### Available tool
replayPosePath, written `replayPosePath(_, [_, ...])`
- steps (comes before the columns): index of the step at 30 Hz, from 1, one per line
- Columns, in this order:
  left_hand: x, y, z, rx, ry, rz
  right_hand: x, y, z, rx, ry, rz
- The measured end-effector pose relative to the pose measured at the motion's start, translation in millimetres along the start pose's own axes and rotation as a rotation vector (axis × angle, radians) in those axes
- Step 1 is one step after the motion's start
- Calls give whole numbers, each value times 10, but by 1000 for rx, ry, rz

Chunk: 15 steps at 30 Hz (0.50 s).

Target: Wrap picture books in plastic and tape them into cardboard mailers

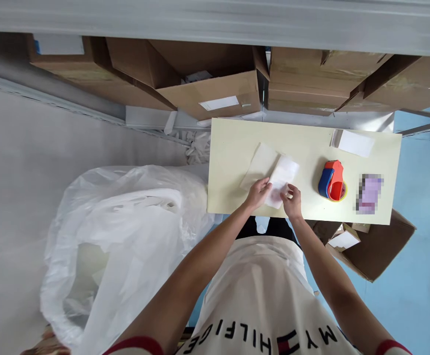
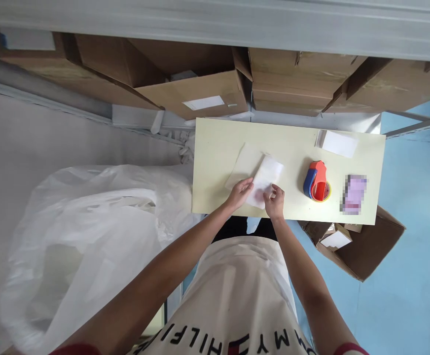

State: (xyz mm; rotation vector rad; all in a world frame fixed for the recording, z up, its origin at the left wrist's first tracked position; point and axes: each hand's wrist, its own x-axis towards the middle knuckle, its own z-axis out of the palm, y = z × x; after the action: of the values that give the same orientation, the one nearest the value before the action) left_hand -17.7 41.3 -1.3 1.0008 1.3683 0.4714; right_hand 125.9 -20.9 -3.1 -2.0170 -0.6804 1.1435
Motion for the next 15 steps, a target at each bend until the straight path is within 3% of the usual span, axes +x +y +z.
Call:
replayPosePath(8, [-39,-122,-12,185,-53,77,81,147,2,111,29,44])
replayPosePath(12, [-118,-125,146,299,-90,133,106,158,-194,204,49,91])
replayPosePath(15, [-176,-101,319,341,-144,165,80,124,-372,204,-9,97])
